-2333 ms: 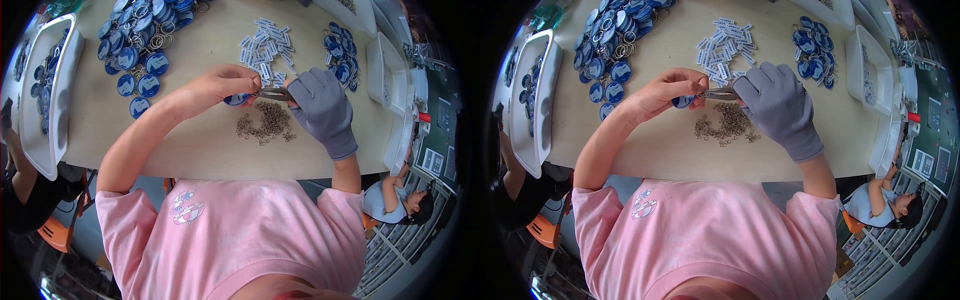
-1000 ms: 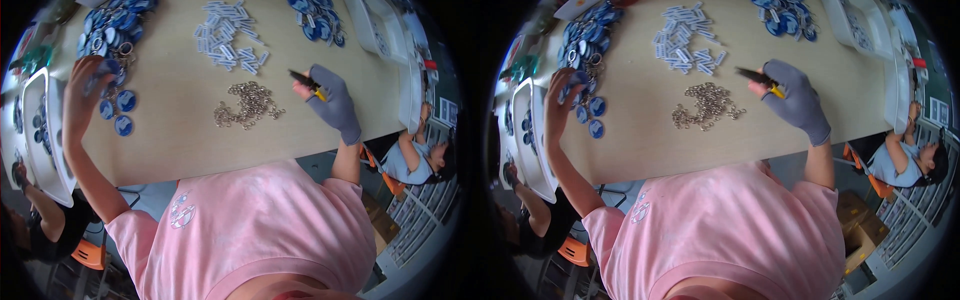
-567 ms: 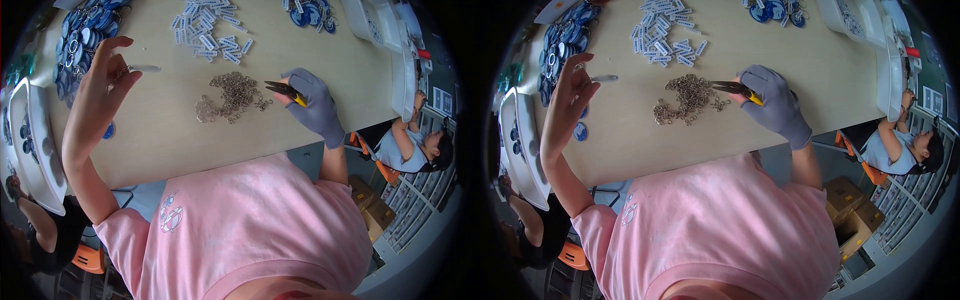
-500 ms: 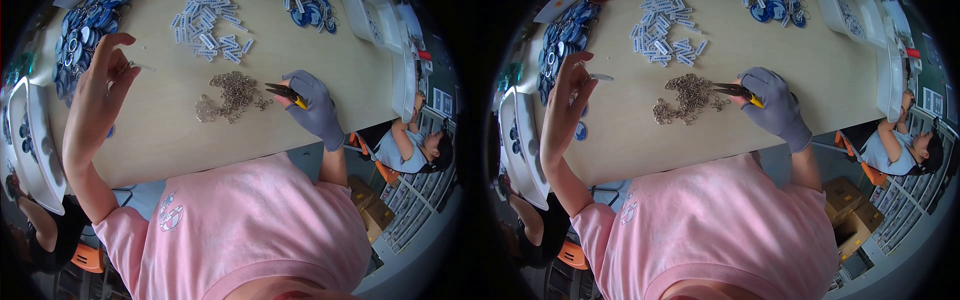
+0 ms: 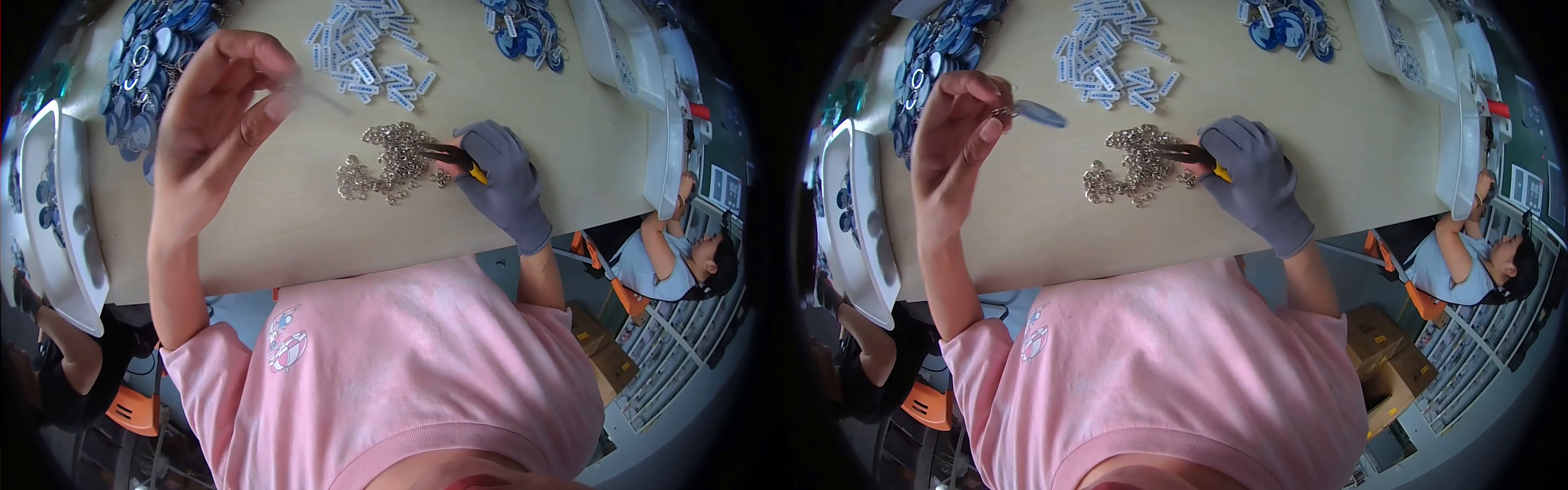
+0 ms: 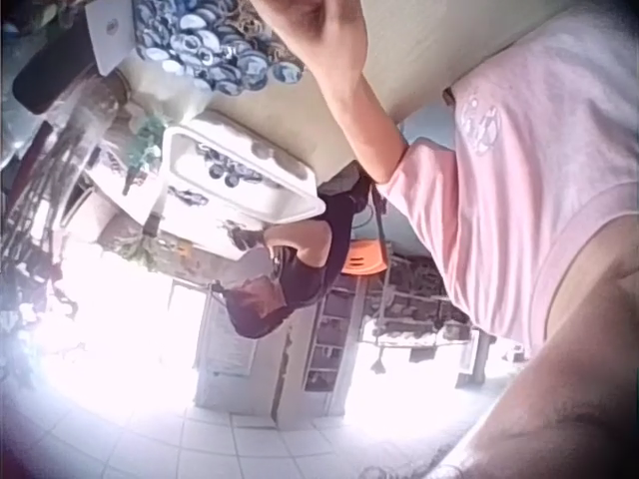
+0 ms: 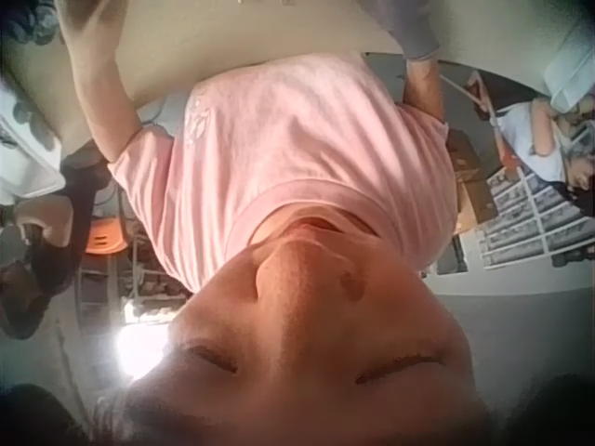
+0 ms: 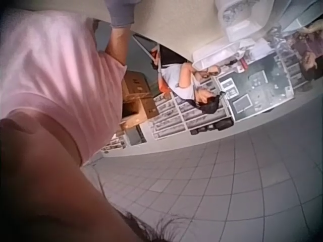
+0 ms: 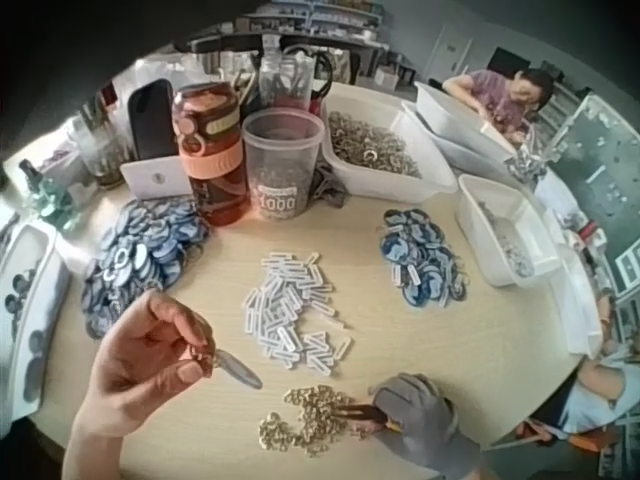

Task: The person assembles keychains by attaching metal chains and ring loops to decorative keychain medallions using pliers.

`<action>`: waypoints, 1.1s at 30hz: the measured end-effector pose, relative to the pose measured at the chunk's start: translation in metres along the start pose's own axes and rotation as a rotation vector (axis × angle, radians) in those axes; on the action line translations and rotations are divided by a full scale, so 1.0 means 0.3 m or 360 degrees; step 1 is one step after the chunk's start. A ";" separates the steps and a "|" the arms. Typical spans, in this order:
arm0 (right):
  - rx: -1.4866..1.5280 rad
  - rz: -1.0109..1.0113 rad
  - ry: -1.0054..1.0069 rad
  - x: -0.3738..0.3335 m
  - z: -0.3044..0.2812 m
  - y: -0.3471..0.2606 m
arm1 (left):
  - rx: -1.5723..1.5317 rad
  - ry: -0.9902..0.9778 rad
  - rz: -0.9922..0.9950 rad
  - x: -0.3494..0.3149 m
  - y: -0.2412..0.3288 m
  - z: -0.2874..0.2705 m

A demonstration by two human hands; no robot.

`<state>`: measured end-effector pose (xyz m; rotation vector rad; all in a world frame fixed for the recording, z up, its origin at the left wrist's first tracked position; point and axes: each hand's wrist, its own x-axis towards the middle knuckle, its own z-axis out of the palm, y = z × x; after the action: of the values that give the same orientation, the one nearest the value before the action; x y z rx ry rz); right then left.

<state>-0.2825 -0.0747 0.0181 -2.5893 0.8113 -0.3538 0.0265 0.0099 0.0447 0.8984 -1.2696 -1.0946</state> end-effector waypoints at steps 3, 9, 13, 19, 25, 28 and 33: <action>0.0250 0.0056 0.0107 0.009 -0.009 -0.013 | -0.0389 0.0113 -0.0107 -0.010 -0.036 0.008; 0.1162 0.0290 0.0077 0.104 -0.087 -0.080 | -0.0392 0.0044 -0.0168 -0.001 -0.064 0.038; 0.1185 0.0003 -0.0001 0.236 -0.140 -0.108 | -0.0144 0.0038 -0.0286 -0.003 -0.016 0.069; 0.0988 -0.0355 -0.0176 0.354 -0.144 -0.179 | 0.0184 0.0017 -0.0222 0.011 0.015 0.072; 0.0889 -0.0472 -0.0096 0.369 -0.134 -0.188 | 0.0312 -0.0020 0.0035 0.033 0.011 0.074; 0.0840 -0.0418 -0.0099 0.369 -0.127 -0.187 | 0.0341 -0.0020 0.0050 0.047 0.021 0.085; 0.0774 -0.0415 -0.0018 0.370 -0.124 -0.196 | 0.0381 -0.0115 -0.0054 0.049 0.048 0.082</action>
<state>-0.1782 -0.1070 0.0904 -2.2290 0.3247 -0.5365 0.0035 0.0011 0.0652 1.0703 -1.4721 -1.0233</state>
